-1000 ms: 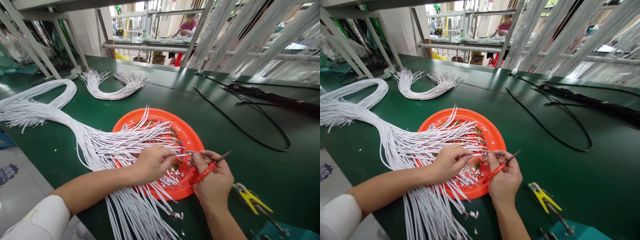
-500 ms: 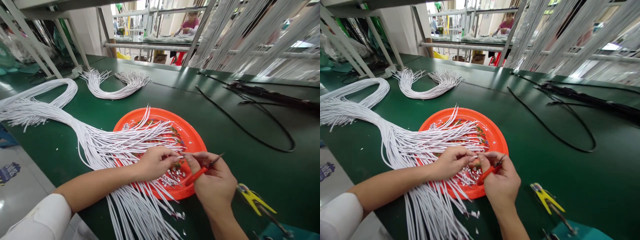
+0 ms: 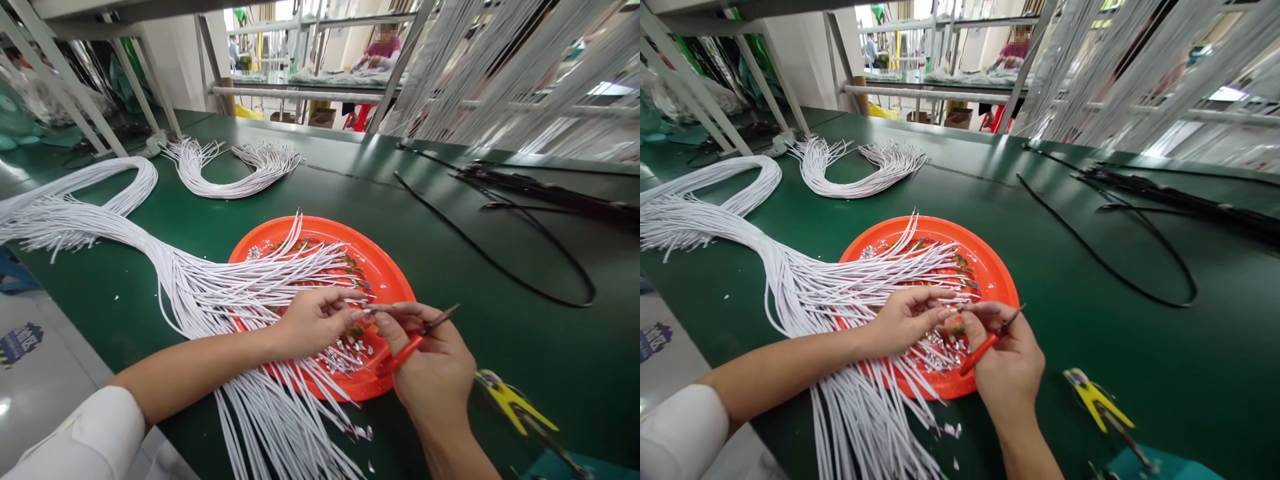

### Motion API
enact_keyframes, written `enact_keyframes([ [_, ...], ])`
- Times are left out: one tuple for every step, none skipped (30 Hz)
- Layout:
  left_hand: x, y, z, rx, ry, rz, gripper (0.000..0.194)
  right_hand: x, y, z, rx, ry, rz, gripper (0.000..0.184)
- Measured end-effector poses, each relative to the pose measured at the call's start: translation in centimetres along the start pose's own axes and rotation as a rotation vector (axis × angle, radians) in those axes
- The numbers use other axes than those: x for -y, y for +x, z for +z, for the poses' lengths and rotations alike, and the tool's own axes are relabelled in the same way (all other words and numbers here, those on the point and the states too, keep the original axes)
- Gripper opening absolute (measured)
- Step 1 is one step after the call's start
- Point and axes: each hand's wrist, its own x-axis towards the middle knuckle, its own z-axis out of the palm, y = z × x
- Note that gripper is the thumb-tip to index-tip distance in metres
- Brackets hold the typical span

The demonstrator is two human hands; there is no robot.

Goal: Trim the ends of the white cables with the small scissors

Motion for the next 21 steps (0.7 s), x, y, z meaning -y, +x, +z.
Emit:
enact_keyframes([
  [0.0, 0.0, 0.0, -0.006, 0.020, 0.010, 0.038, 0.0, -0.1, 0.1, -0.007, 0.006, 0.021, 0.024],
  [0.0, 0.0, 0.0, 0.005, 0.041, 0.018, 0.039, -0.1, -0.1, 0.2, 0.001, 0.029, 0.059, 0.026],
  [0.0, 0.0, 0.0, 0.027, 0.067, 0.028, 0.038, -0.2, -0.1, 0.2, 0.020, 0.072, 0.115, 0.029],
  [-0.1, -0.1, -0.1, 0.055, 0.092, 0.046, 0.037, -0.3, -0.2, 0.3, 0.050, 0.130, 0.187, 0.032],
  [-0.1, -0.1, -0.1, 0.085, 0.110, 0.070, 0.035, -0.4, -0.1, 0.3, 0.085, 0.195, 0.266, 0.037],
  [-0.2, -0.1, -0.1, 0.113, 0.116, 0.095, 0.033, -0.6, -0.1, 0.3, 0.119, 0.254, 0.341, 0.041],
  [-0.3, -0.1, -0.2, 0.131, 0.109, 0.114, 0.031, -0.7, 0.0, 0.3, 0.149, 0.295, 0.405, 0.045],
  [-0.3, -0.1, -0.2, 0.135, 0.092, 0.123, 0.030, -0.8, 0.1, 0.3, 0.167, 0.316, 0.450, 0.049],
  [-0.4, 0.0, -0.2, 0.125, 0.072, 0.125, 0.028, -0.8, 0.2, 0.3, 0.177, 0.321, 0.479, 0.052],
  [-0.4, 0.0, -0.3, 0.109, 0.059, 0.119, 0.026, -0.8, 0.2, 0.3, 0.179, 0.316, 0.493, 0.054],
  [-0.4, 0.1, -0.3, 0.085, 0.055, 0.107, 0.025, -0.8, 0.3, 0.3, 0.164, 0.307, 0.493, 0.053],
  [-0.4, 0.1, -0.3, 0.056, 0.061, 0.097, 0.024, -0.7, 0.3, 0.3, 0.134, 0.293, 0.479, 0.051],
  [-0.5, 0.2, -0.4, 0.022, 0.079, 0.098, 0.022, -0.5, 0.3, 0.2, 0.094, 0.276, 0.450, 0.048],
  [-0.5, 0.2, -0.4, -0.013, 0.110, 0.114, 0.021, -0.4, 0.3, 0.2, 0.049, 0.255, 0.407, 0.045],
  [-0.5, 0.2, -0.5, -0.043, 0.156, 0.142, 0.020, -0.2, 0.3, 0.2, 0.008, 0.230, 0.350, 0.041],
  [-0.6, 0.2, -0.5, -0.068, 0.212, 0.180, 0.018, 0.0, 0.3, 0.1, -0.025, 0.204, 0.289, 0.038],
  [-0.6, 0.2, -0.5, -0.086, 0.275, 0.224, 0.017, 0.2, 0.2, 0.1, -0.039, 0.182, 0.229, 0.036],
  [-0.6, 0.2, -0.5, -0.092, 0.337, 0.264, 0.016, 0.3, 0.1, 0.1, -0.042, 0.163, 0.172, 0.033],
  [-0.6, 0.1, -0.4, -0.091, 0.388, 0.294, 0.016, 0.5, -0.1, 0.1, -0.040, 0.141, 0.122, 0.031],
  [-0.5, 0.0, -0.4, -0.088, 0.430, 0.315, 0.017, 0.7, -0.2, 0.2, -0.039, 0.114, 0.078, 0.029],
  [-0.5, -0.1, -0.4, -0.089, 0.465, 0.331, 0.017, 0.8, -0.4, 0.2, -0.034, 0.075, 0.042, 0.028],
])
